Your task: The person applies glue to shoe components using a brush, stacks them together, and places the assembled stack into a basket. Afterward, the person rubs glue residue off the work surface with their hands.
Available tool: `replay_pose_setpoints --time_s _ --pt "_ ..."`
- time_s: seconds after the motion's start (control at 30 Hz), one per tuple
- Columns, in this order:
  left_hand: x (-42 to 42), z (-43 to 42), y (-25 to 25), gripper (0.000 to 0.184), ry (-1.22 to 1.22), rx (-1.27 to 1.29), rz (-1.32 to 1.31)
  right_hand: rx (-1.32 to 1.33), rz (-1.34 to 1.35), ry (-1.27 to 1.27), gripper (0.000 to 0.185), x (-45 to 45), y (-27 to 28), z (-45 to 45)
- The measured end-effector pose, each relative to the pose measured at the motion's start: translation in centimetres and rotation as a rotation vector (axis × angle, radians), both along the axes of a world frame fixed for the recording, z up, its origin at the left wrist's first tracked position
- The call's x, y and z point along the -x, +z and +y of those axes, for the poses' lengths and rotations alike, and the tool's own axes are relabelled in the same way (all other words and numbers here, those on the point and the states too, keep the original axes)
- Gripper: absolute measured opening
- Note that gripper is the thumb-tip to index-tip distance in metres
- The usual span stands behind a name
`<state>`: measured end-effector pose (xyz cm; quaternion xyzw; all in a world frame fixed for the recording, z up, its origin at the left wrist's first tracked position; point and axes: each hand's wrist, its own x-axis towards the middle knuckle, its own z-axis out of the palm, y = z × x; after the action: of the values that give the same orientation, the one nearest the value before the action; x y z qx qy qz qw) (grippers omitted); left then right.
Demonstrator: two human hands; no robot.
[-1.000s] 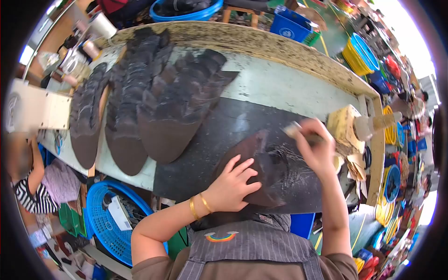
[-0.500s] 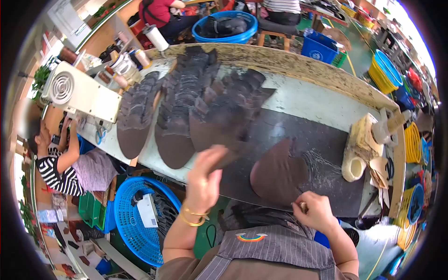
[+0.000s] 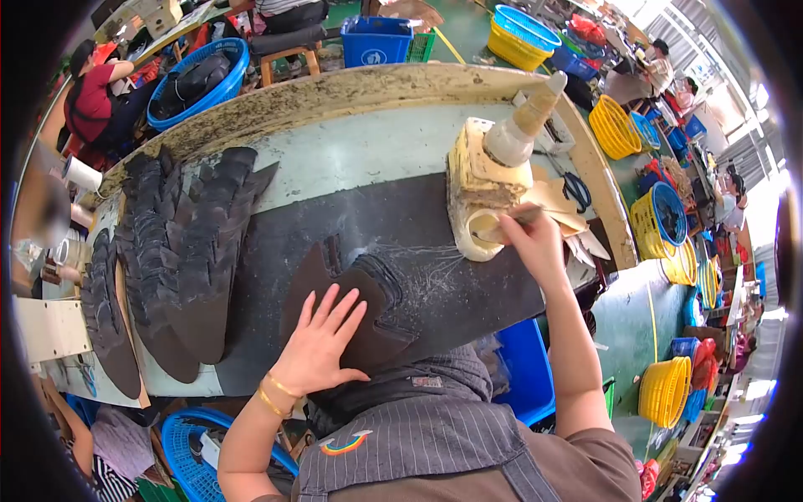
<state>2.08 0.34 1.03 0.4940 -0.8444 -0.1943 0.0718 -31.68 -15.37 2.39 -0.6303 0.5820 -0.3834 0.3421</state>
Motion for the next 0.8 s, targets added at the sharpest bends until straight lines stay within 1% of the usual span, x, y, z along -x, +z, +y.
replay_pose_setpoints --time_s 0.03,0.07,0.1,0.17,0.23,0.3,0.37,0.43,0.5,0.63,0.77,0.8 --pt "0.5 -0.5 -0.1 0.102 -0.043 -0.016 -0.018 -0.030 0.127 0.032 0.028 -0.6 -0.6 -0.9" --pt "0.8 -0.9 -0.3 0.101 -0.054 -0.017 -0.002 -0.072 0.090 0.039 0.034 -1.2 -0.6 -1.2" --pt "0.7 -0.9 -0.6 0.100 -0.059 -0.024 0.011 -0.173 0.097 0.003 0.030 -0.9 -0.6 -1.9" --pt "0.3 -1.3 -0.8 0.098 -0.055 -0.018 0.033 -0.141 -0.095 0.018 0.025 -1.9 2.1 -1.4" --pt "0.4 -1.5 -0.9 0.096 -0.050 -0.011 0.065 -0.248 -0.326 0.129 0.021 -4.2 2.8 -0.7" --pt "0.6 -1.6 -0.9 0.095 -0.030 0.000 0.042 -0.275 -0.281 0.265 0.017 -8.3 2.3 0.0" --pt "0.7 -1.8 -1.1 0.094 -0.016 -0.001 0.023 -0.256 -0.450 0.325 0.012 -13.0 0.4 0.3" --pt "0.4 -1.6 -1.5 0.092 -0.010 0.005 0.064 -0.153 -0.088 0.405 0.013 -15.2 -2.8 -0.2" --pt "-0.2 -1.6 -1.7 0.091 -0.006 -0.002 0.118 -0.043 0.076 0.428 0.016 -14.9 -2.4 -1.0" --pt "-0.4 -1.8 -2.3 0.087 0.003 0.018 0.146 -0.104 0.037 0.421 0.019 -16.8 -1.9 -1.3" --pt "-0.8 -1.4 -2.9 0.084 0.001 0.037 0.200 -0.038 0.158 0.424 0.020 -16.8 -1.3 -1.8" --pt "-0.8 -1.5 -2.9 0.083 -0.004 0.035 0.199 -0.194 -0.032 0.399 0.020 -17.5 -0.4 -1.7"
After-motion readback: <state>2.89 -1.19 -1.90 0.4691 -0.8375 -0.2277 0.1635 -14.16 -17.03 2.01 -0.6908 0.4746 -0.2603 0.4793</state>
